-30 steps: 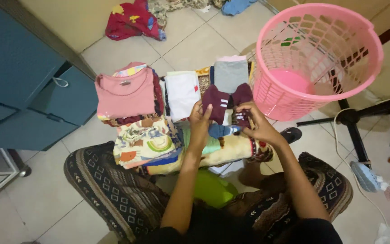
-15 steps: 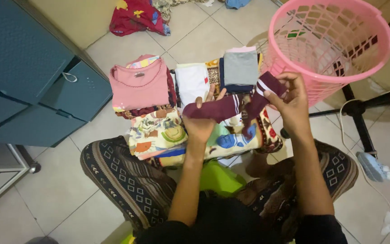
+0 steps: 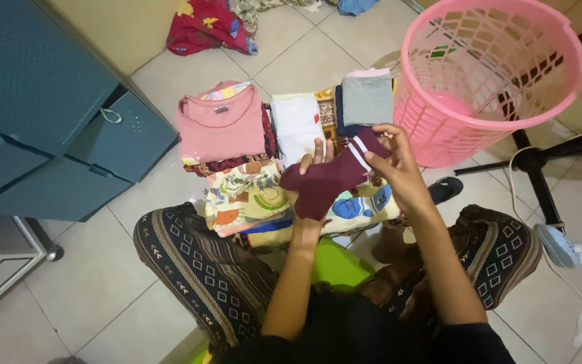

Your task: The person folds clothes and small fabric items by hand, taking them from a laundry basket and placing them into sorted stacks on a mat.

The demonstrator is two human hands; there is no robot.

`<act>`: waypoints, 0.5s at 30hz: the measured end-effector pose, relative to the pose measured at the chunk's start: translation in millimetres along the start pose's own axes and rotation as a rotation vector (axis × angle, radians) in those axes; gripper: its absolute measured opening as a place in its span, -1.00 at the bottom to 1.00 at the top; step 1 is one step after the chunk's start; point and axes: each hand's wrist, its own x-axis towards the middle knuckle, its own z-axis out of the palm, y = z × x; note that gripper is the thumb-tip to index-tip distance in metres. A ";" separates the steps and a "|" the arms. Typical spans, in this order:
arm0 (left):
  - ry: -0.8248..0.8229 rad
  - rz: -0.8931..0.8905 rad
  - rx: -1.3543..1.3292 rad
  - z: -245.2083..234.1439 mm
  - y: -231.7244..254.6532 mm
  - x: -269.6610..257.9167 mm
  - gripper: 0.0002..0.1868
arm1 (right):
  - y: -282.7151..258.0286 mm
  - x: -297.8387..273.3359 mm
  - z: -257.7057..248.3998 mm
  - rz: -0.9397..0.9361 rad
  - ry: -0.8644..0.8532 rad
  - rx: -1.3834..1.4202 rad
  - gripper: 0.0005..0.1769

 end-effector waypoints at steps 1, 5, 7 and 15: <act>0.000 0.013 0.020 -0.4 1.1 -1.7 -0.57 | -1.8 -2.4 -4.5 -0.001 -0.023 -0.048 -0.57; 0.023 0.085 0.116 1.8 10.6 -4.2 -0.57 | -24.6 -9.9 -23.1 0.073 -0.084 -0.042 -0.59; 0.105 0.158 0.152 4.2 17.6 -4.6 -0.67 | -48.1 -23.2 -34.2 0.014 -0.171 -0.148 -0.46; 0.014 0.115 -0.006 -1.8 14.6 -2.7 -0.73 | -100.3 -46.8 -0.8 -0.533 -0.032 -1.019 -0.59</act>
